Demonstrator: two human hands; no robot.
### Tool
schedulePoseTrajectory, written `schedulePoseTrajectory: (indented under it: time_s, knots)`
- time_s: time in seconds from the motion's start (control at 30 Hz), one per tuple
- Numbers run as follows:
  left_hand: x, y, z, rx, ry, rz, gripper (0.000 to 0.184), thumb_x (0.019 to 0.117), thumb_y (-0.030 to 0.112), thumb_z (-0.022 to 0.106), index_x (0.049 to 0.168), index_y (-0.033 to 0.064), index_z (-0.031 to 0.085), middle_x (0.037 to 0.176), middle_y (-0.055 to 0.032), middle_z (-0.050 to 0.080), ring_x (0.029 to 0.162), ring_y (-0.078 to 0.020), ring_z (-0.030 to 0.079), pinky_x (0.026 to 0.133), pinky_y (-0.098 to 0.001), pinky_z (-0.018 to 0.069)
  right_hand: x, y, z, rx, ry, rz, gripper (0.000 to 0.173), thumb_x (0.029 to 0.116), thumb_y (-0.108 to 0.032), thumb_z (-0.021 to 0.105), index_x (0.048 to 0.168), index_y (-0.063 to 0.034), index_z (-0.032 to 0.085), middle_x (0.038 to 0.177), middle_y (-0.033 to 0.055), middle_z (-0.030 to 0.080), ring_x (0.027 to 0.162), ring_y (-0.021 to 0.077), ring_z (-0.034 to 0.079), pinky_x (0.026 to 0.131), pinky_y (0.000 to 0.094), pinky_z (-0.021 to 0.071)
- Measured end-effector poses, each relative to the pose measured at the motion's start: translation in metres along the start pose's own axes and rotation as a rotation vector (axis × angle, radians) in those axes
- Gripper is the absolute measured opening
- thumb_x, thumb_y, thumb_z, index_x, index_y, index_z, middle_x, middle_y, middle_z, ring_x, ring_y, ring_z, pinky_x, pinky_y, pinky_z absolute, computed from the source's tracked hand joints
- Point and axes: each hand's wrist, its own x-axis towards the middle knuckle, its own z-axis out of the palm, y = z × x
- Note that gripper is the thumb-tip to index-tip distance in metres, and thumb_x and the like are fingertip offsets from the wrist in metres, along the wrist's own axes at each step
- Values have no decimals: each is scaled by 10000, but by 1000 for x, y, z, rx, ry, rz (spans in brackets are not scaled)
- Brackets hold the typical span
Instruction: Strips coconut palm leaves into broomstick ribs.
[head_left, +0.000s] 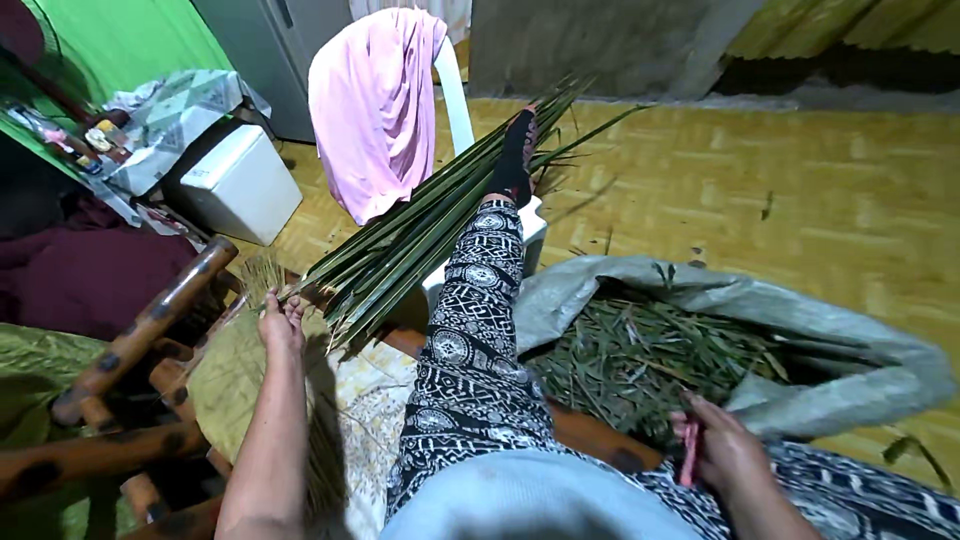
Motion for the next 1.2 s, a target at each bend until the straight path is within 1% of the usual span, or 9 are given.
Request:
schedulePoseTrajectory:
  time_s: [0.07, 0.23, 0.37, 0.47, 0.6, 0.8, 1.0, 1.1, 1.2]
  knots:
    - [-10, 7, 0, 152, -13, 68, 391, 1145, 352, 331, 1329, 93, 560, 1069, -19, 625, 702, -67, 584, 607, -213, 495, 1, 2, -1, -6, -6, 12, 336, 1122, -306, 424, 1343, -72, 518, 706, -46, 566, 496, 26, 519, 467, 186, 453]
    - [-28, 20, -4, 427, -111, 245, 534, 1141, 424, 229, 1523, 124, 451, 1416, -79, 515, 972, -124, 598, 815, -301, 508, 4, 5, -3, 6, -36, 12, 314, 1131, -314, 386, 1309, -93, 520, 684, -58, 569, 480, 25, 522, 453, 185, 454]
    - [-35, 27, -4, 372, -233, 315, 510, 1141, 415, 224, 1516, 149, 444, 1177, 13, 650, 744, -12, 604, 668, -187, 513, 1, 5, -3, 8, -51, 23, 319, 1136, -327, 358, 1308, -113, 521, 686, -72, 579, 489, 17, 525, 461, 187, 460]
    - [-39, 30, -2, 266, -329, 353, 489, 1143, 385, 247, 1502, 124, 454, 995, 35, 681, 702, -24, 640, 673, -198, 560, 0, 4, -2, 0, -59, 30, 341, 1138, -326, 345, 1335, -110, 519, 695, -68, 581, 484, 19, 517, 457, 187, 453]
    - [-45, 36, 0, 229, -366, 352, 485, 1150, 348, 206, 1469, 95, 470, 1030, 14, 753, 721, -41, 693, 670, -204, 577, -3, 3, -1, -11, -81, 35, 342, 1137, -347, 333, 1312, -122, 521, 700, -66, 583, 483, 18, 506, 450, 183, 436]
    - [-66, 80, 5, 143, -273, 493, 515, 1151, 332, 158, 1291, 62, 573, 902, 17, 748, 731, -66, 707, 662, -226, 592, -6, -2, -1, -40, -50, 57, 379, 1141, -332, 327, 1374, -97, 511, 733, -41, 586, 503, 29, 502, 473, 193, 434]
    - [-104, 152, 11, -11, -535, 807, 615, 1124, 311, 24, 1192, 126, 606, 879, 46, 738, 782, -88, 717, 747, -267, 616, -21, -23, 14, 5, -18, 9, 357, 1127, -330, 397, 1330, -69, 531, 732, -45, 536, 510, 25, 491, 489, 189, 443]
    - [-124, 176, 36, -53, -683, 872, 509, 1116, 227, 115, 1198, 139, 609, 1002, 45, 726, 811, -85, 705, 774, -239, 606, -53, -81, 49, -37, -194, -155, 328, 1118, -292, 427, 1305, -56, 559, 732, -63, 520, 525, 3, 472, 498, 168, 435]
    - [-143, 194, 77, -90, -850, 920, 409, 1115, 177, 202, 1223, 104, 589, 1100, 14, 701, 856, -98, 692, 776, -246, 600, -91, -152, 84, -205, -443, -519, 391, 1062, -207, 557, 1396, -6, 534, 981, 54, 614, 705, 53, 546, 670, 251, 508]
